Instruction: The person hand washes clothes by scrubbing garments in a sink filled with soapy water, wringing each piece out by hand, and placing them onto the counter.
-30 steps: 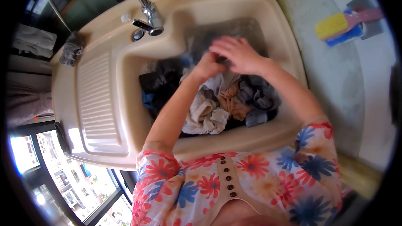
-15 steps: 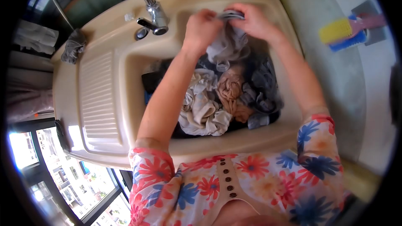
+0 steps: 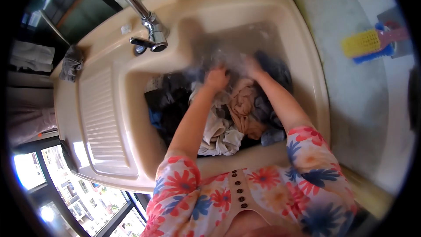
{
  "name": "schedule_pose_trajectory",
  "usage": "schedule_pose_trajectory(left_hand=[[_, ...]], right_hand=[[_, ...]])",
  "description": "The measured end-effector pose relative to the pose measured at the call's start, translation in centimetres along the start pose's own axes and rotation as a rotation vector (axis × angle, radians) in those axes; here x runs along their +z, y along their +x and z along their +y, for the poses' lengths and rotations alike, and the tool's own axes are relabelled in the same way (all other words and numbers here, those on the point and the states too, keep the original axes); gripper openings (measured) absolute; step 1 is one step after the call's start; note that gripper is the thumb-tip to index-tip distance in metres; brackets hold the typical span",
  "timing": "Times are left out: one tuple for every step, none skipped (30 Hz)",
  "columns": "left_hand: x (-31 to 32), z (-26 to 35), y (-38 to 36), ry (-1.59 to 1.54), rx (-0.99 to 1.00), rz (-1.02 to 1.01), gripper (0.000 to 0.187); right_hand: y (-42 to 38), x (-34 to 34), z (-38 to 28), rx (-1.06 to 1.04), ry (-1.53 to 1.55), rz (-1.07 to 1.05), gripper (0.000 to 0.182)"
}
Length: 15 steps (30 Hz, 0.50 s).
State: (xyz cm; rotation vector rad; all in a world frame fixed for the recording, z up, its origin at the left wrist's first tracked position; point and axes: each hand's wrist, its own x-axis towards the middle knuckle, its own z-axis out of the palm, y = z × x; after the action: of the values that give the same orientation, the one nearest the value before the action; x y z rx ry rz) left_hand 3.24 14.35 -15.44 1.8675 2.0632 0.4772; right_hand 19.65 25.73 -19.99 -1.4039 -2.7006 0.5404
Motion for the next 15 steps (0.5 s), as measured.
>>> schedule_pose_trajectory(left_hand=[[-2.0, 1.1, 0.1, -0.014, -0.084, -0.186, 0.036], [-3.2, 1.7, 0.2, -0.028, -0.167, -0.369, 0.038], [-3.5, 1.5, 0.3, -0.266, -0.287, -0.286, 0.038], [-3.8, 0.9, 0.4, -0.503, -0.4, -0.199, 0.039], [-4.1, 0.5, 0.5, -0.741, -0.511, -0.112, 0.039], [-5.0, 1.0, 0.5, -1.119, -0.608, -0.121, 0.041], [-6.4, 1.9, 0.3, -1.498, -0.704, -0.131, 0.043], [-7.1, 2.6, 0.0, -1.876, -0.797, -0.138, 0.045], [-5.3, 2.4, -0.7, -1.428, -0.307, 0.2, 0.04], [-4.7, 2.1, -1.2, -1.627, -0.257, 0.189, 0.038], [-4.1, 2.1, -1.1, -1.839, -0.287, 0.176, 0.036], [-3.9, 2.3, -1.4, -1.98, -0.373, 0.174, 0.034], [-3.9, 2.4, -1.8, -1.995, -0.459, 0.197, 0.032], [-4.1, 2.5, -1.8, -1.998, -0.524, 0.229, 0.03], [-4.5, 2.7, -1.5, -1.982, -0.577, 0.264, 0.028]], right_hand=[[0.4, -1.5, 0.1, 0.031, 0.01, -0.062, 0.027], [0.8, -3.3, -0.4, 0.088, 0.051, -0.084, 0.025], [1.1, -4.9, -1.2, 0.132, 0.115, -0.044, 0.024], [1.0, -6.7, -2.8, 0.135, 0.22, 0.055, 0.023], [0.1, -8.9, -5.5, 0.083, 0.338, 0.225, 0.013], [-1.1, -11.3, -8.5, 0.014, 0.609, 0.172, 0.011], [-2.4, -12.5, -11.5, -0.153, 0.683, 0.218, 0.011], [-4.7, -14.6, -14.9, -0.313, 0.704, 0.198, 0.013], [-6.6, -15.2, -17.5, -0.504, 0.68, 0.27, 0.012], [-7.8, -15.3, -19.3, -0.696, 0.647, 0.343, 0.013], [-8.2, -14.5, -20.2, -0.759, 0.642, 0.364, 0.013], [-8.4, -13.1, -20.5, -0.819, 0.641, 0.382, 0.014], [-7.2, -11.2, -19.3, -0.823, 0.439, 0.594, 0.019], [-5.4, -9.8, -17.8, -0.706, 0.433, 0.6, 0.019], [-2.9, -8.6, -15.7, -0.486, 0.461, 0.511, 0.019]])
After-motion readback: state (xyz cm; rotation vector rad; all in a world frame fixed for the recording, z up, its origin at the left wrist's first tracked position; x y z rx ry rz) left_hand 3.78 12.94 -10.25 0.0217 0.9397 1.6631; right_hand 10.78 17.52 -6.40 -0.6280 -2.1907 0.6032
